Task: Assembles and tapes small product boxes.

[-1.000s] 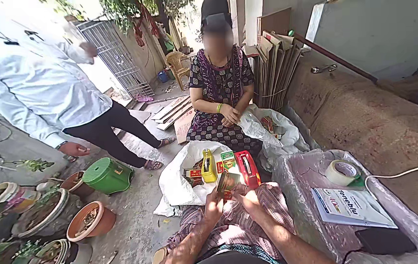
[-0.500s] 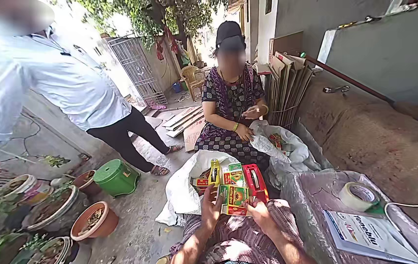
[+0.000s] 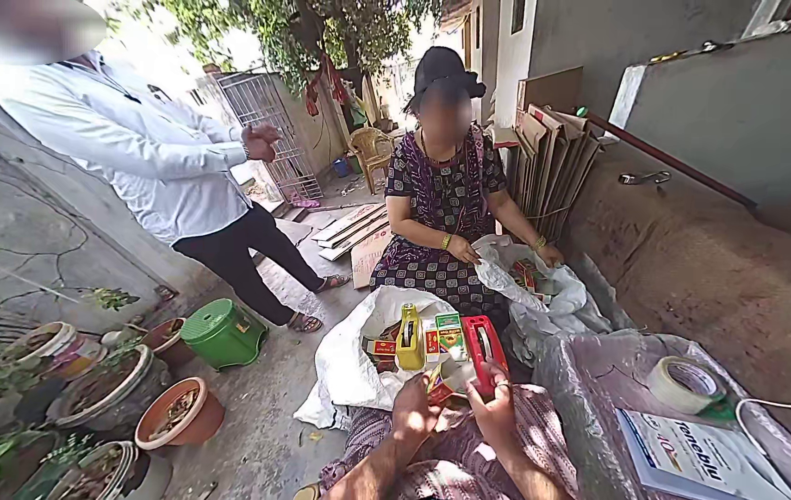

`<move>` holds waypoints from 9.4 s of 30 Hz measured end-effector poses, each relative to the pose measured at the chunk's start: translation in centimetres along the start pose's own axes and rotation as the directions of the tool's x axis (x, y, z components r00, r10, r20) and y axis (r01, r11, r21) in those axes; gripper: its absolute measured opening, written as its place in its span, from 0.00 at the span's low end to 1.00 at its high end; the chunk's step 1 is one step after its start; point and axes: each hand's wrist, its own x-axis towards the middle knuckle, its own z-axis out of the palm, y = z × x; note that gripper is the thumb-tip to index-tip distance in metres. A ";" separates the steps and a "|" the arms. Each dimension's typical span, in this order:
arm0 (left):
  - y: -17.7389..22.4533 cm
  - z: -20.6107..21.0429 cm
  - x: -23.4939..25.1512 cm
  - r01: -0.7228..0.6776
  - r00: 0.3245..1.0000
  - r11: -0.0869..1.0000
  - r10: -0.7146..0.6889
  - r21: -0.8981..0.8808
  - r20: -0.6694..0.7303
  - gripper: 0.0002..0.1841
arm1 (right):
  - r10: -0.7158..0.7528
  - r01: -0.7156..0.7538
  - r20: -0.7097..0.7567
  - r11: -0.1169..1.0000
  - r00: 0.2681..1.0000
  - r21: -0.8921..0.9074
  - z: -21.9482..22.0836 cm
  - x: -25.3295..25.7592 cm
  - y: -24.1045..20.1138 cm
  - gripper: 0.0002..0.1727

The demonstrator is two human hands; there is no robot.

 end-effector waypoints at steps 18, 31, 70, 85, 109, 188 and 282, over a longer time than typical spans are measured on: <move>0.2 3.5 -1.4 -0.405 0.912 0.852 0.349 -0.331 -0.216 0.62 | 0.351 -0.324 0.276 0.936 0.895 -0.141 -0.3 -1.0 -3.3 0.24; -0.2 2.5 -0.9 -0.271 0.950 0.497 0.275 -0.825 -0.147 0.45 | 0.221 -0.242 0.138 0.958 0.965 0.152 0.7 -1.4 -2.3 0.43; 0.7 -1.9 3.1 0.074 0.983 0.590 0.091 -0.804 0.157 0.08 | -0.082 0.049 0.262 0.990 0.961 0.129 -1.5 1.3 -0.2 0.12; 0.7 0.3 0.2 -0.246 0.969 0.941 0.247 -0.232 -0.025 0.61 | 0.306 -0.305 -0.004 0.951 0.952 0.044 -1.4 1.8 -1.5 0.13; -1.0 0.3 0.7 -0.365 0.931 0.898 0.351 -0.246 -0.100 0.56 | -0.143 0.114 0.429 0.989 0.892 0.093 -1.1 0.8 -0.4 0.21; -3.0 0.3 0.9 -0.639 0.748 0.674 0.433 -0.370 -0.503 0.10 | 0.420 -0.345 0.278 0.896 0.864 -0.281 -4.2 4.5 1.0 0.33; -5.0 7.1 11.7 0.395 0.901 0.473 -0.369 -0.787 0.230 0.19 | 0.764 -0.759 -0.084 0.612 0.640 -0.222 9.1 5.4 7.0 0.38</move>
